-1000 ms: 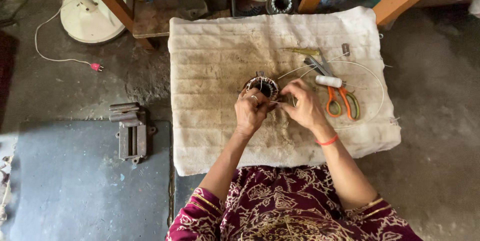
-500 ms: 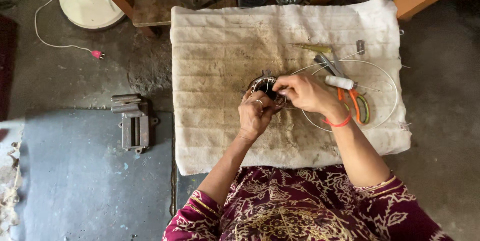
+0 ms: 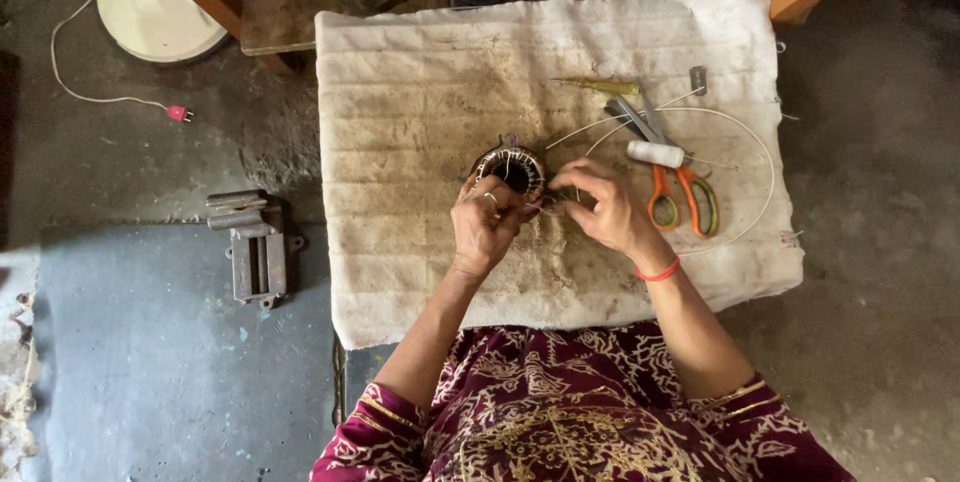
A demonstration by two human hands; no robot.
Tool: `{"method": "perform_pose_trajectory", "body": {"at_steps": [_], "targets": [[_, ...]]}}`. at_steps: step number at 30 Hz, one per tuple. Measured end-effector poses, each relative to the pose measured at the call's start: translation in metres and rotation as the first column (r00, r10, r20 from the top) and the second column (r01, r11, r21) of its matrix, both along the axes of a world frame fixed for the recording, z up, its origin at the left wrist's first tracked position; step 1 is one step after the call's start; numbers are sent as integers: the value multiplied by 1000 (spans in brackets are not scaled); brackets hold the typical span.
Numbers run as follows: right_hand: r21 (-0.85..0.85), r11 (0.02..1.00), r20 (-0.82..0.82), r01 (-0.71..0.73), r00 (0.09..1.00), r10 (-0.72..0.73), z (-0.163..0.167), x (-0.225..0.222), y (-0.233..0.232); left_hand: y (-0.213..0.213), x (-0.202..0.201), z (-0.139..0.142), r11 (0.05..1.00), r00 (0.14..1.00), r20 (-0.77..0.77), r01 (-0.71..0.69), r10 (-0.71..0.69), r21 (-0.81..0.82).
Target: The person winds thin white wire around a small cylindrical object held in the left hand, using the right hand to wrap and tighten the wire. The person repeatedly pulls the wire taut and adjusts the coil on the cylinder.
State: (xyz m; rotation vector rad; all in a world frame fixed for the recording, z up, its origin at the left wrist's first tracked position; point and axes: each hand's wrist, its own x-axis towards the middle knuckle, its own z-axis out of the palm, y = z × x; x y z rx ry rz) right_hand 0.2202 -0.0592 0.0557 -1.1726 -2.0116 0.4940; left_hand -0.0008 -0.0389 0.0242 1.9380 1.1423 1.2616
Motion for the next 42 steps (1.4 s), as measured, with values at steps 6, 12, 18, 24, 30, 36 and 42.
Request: {"method": "perform_pose_trajectory", "body": {"at_steps": [6,12,18,24,30,36,42], "targets": [[-283,946,19,155,988,-156,-31,2,-4,2,0,-2,1000,1000,-14,-17,17,10],[42,910,25,412,910,-413,-42,30,-21,4,0,-7,998,1000,21,-13,11,63],[-181,867,-488,464,723,-489,-59,81,-21,4,-1,-10,1000,999,49,4,-3,-16],[-714,677,-609,177,320,-726,-51,152,-47,8,0,-11,999,999,34,-11,9,44],[-783,622,-510,-18,590,-626,-63,135,-72,6,-2,-5,1000,999,31,-17,17,-5],[-716,570,-116,403,737,-666,-72,142,-70,6,0,-6,1000,999,26,-27,27,7],[-747,413,255,521,799,-545,-68,150,-94,5,-3,-5,999,999,31,-13,12,42]]}}
